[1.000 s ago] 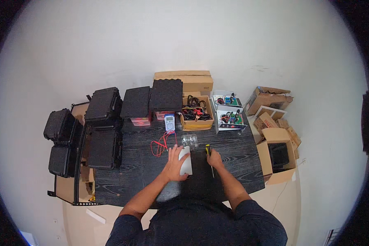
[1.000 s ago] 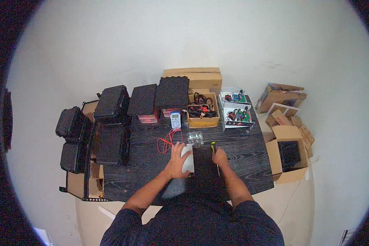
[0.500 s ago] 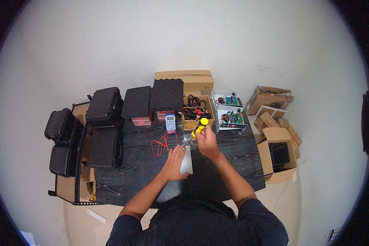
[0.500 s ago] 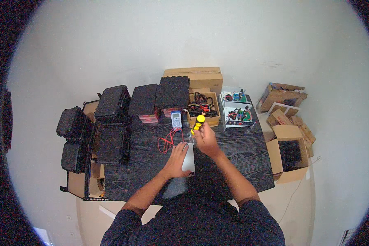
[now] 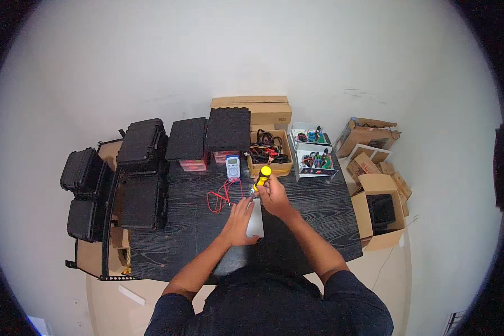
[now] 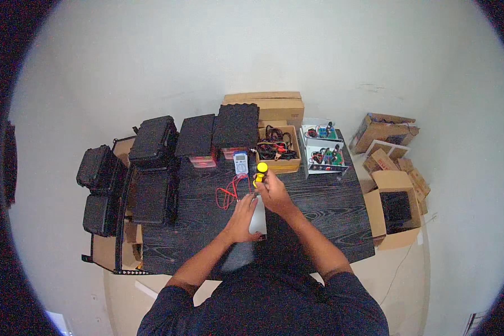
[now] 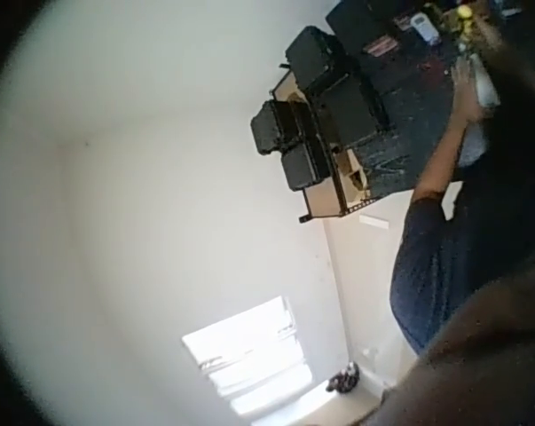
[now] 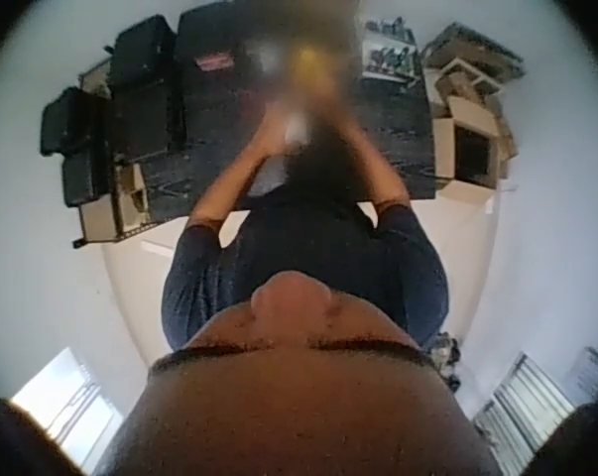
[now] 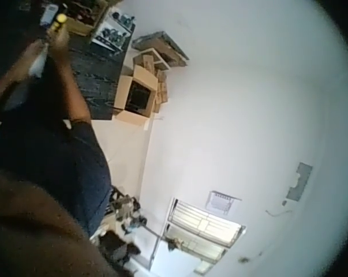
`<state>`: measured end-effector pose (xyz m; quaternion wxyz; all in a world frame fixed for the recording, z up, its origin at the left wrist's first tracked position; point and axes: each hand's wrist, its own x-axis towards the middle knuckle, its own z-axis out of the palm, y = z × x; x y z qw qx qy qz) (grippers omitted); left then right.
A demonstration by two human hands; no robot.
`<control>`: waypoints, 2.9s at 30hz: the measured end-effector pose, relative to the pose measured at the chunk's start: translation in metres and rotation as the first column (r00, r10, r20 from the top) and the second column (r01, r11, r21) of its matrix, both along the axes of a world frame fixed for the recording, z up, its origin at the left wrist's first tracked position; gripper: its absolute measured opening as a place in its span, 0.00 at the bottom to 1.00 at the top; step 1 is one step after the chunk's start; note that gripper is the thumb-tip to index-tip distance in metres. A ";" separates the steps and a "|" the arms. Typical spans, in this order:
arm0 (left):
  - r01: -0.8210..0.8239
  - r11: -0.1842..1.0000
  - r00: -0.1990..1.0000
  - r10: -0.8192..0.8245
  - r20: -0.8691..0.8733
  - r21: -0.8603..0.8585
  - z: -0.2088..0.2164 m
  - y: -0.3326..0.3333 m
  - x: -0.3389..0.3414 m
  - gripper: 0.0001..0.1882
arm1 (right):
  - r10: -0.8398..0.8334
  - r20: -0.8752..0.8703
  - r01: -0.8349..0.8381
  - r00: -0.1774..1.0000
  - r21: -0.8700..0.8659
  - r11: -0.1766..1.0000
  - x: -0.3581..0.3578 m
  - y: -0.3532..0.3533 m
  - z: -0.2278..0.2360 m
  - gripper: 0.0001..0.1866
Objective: The person assembles an electronic component into a metal housing by securing it with screws using a screwdriver.
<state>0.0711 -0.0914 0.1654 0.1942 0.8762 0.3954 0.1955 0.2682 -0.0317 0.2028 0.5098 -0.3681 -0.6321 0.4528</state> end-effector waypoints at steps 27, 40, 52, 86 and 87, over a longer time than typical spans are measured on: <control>-0.004 0.999 1.000 0.004 0.006 0.044 -0.001 -0.007 -0.001 0.59 | -0.058 -0.105 0.048 0.993 -0.093 0.994 -0.011 0.003 0.022 0.20; 0.288 0.937 0.957 -0.291 -0.016 0.195 -0.025 0.007 -0.009 0.45 | -0.027 -0.084 0.024 0.996 -0.029 0.999 -0.020 0.014 0.019 0.23; 0.277 0.949 0.960 -0.279 -0.005 0.151 -0.023 0.007 -0.008 0.45 | 0.038 0.025 -0.034 0.999 -0.132 0.991 -0.016 0.010 0.015 0.21; 0.260 0.957 0.963 -0.266 0.036 0.126 -0.024 0.005 -0.007 0.44 | 0.052 -0.172 -0.094 0.984 -0.247 0.964 -0.011 0.007 -0.003 0.21; 0.261 0.957 0.963 -0.266 0.030 0.127 -0.023 0.005 -0.006 0.44 | 0.049 -0.143 -0.084 0.989 -0.249 0.965 -0.010 0.009 -0.006 0.22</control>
